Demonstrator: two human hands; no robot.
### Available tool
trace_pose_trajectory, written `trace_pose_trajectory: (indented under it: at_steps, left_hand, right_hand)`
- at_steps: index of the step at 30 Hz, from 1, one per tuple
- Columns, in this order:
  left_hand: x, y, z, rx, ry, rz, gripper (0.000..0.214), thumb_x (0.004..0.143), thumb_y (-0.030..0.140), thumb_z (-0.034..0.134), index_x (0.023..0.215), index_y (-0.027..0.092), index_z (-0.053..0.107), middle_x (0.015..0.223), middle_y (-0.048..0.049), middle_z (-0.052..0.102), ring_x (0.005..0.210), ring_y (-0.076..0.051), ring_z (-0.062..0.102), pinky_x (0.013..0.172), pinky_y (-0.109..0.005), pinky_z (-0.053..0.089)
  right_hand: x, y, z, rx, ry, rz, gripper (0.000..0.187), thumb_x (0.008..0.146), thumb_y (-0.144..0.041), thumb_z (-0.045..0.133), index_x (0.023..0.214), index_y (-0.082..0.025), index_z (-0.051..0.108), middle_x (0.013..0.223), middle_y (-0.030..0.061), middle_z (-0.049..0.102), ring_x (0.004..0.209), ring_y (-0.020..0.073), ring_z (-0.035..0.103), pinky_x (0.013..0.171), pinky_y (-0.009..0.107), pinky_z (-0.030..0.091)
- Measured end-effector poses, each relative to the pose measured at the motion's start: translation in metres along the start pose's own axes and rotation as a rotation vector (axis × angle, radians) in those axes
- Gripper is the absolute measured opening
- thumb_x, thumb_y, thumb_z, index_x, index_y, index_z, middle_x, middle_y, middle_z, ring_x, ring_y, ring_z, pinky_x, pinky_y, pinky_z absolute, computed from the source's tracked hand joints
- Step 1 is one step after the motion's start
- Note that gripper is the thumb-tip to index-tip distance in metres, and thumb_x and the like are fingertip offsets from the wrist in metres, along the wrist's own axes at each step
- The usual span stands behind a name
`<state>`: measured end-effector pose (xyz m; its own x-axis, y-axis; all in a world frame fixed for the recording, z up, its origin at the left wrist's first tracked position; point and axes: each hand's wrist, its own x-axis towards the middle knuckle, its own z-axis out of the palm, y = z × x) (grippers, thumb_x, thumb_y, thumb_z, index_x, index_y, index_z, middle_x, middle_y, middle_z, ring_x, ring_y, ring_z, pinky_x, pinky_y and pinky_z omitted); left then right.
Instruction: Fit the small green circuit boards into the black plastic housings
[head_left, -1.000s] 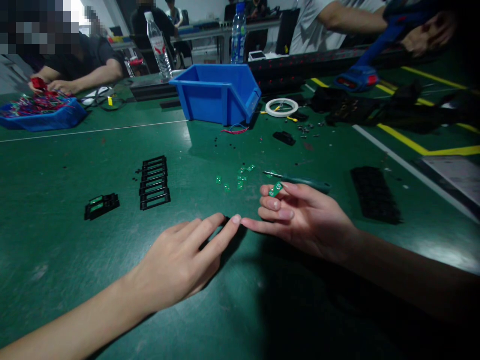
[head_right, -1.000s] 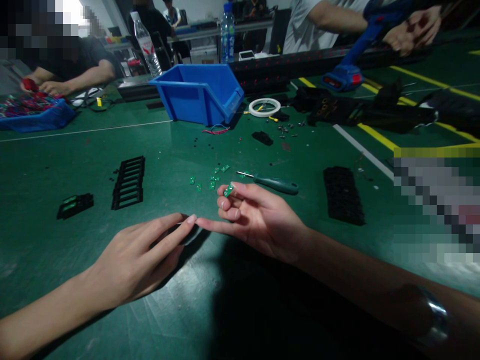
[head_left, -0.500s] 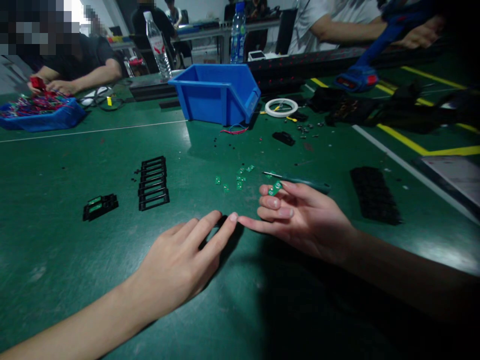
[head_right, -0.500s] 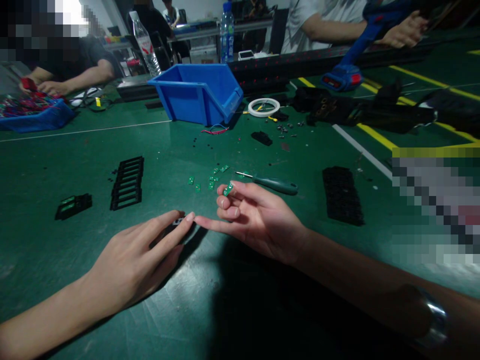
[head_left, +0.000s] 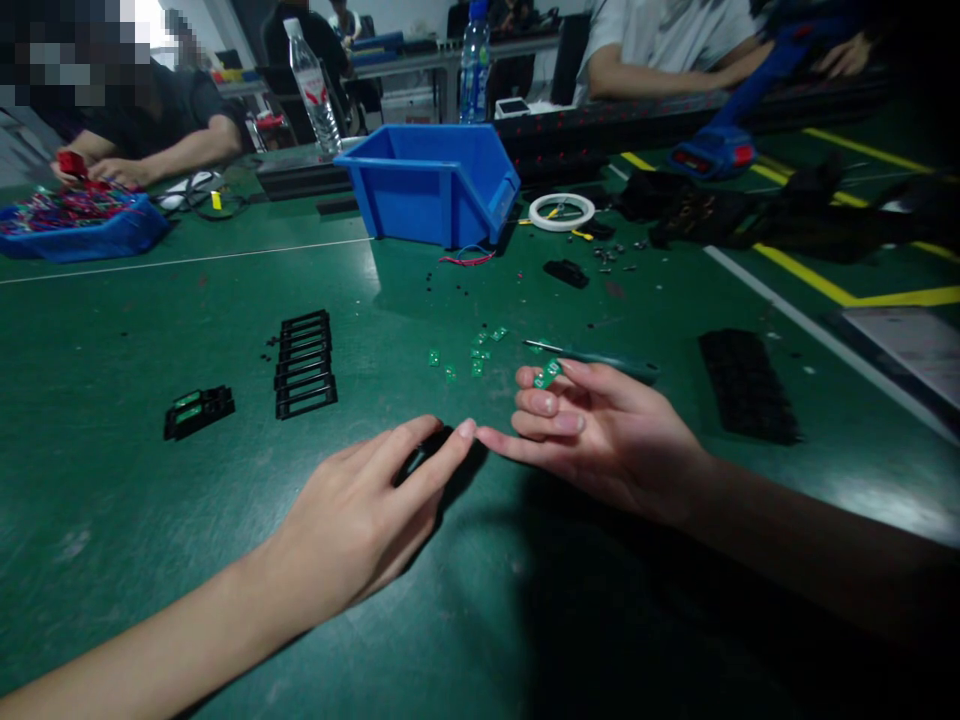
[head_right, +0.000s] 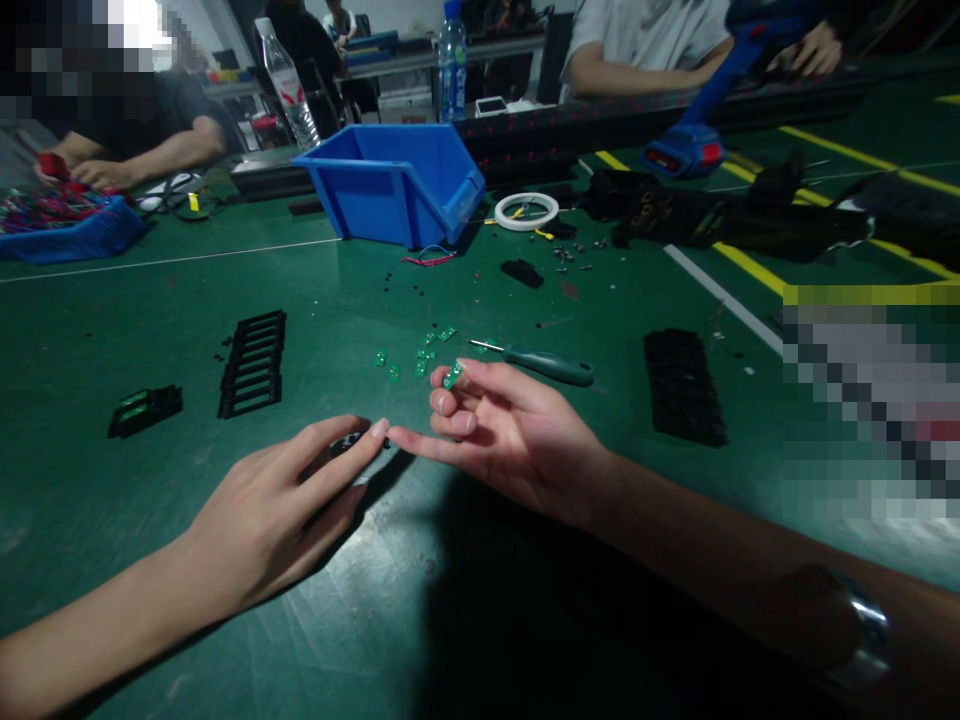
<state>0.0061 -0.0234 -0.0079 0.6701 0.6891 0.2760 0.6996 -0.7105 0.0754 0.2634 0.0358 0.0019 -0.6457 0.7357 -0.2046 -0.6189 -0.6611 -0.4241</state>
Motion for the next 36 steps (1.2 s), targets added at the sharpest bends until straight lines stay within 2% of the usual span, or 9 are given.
trace_pose_trajectory:
  at_steps: [4,23,36]
  left_hand:
    - [0.0005,0.0005,-0.0019,-0.076,-0.012,-0.014,0.063,0.099,0.021,0.052,0.158,0.021,0.031,0.143,-0.0137,0.051,0.118,-0.023,0.061,0.092,-0.037,0.061]
    - [0.0009,-0.0009,-0.0062,-0.262,-0.039,-0.034,0.064,0.100,0.018,0.050,0.159,0.028,0.029,0.146,-0.0118,0.048,0.117,-0.023,0.060,0.092,-0.039,0.058]
    - [0.0027,-0.0019,-0.0080,-0.370,-0.018,-0.011,0.065,0.098,0.013,0.053,0.157,0.030,0.031,0.145,-0.0097,0.048,0.115,-0.020,0.061,0.096,-0.038,0.057]
  right_hand:
    - [-0.0011,0.0009,0.0012,-0.006,-0.002,0.001,0.016,0.093,-0.021,0.066,0.094,-0.006,0.071,0.073,0.0006,0.065,0.061,0.0044,0.059,0.110,0.046,0.052]
    - [-0.0011,-0.0006,0.0045,-0.006,0.027,0.056,0.014,0.089,-0.020,0.071,0.094,-0.007,0.069,0.072,-0.0011,0.064,0.057,0.0030,0.058,0.108,0.043,0.053]
    - [-0.0020,0.0001,0.0009,-0.023,0.000,0.069,0.015,0.093,-0.023,0.067,0.097,-0.008,0.068,0.073,-0.0013,0.063,0.058,0.0041,0.058,0.106,0.043,0.054]
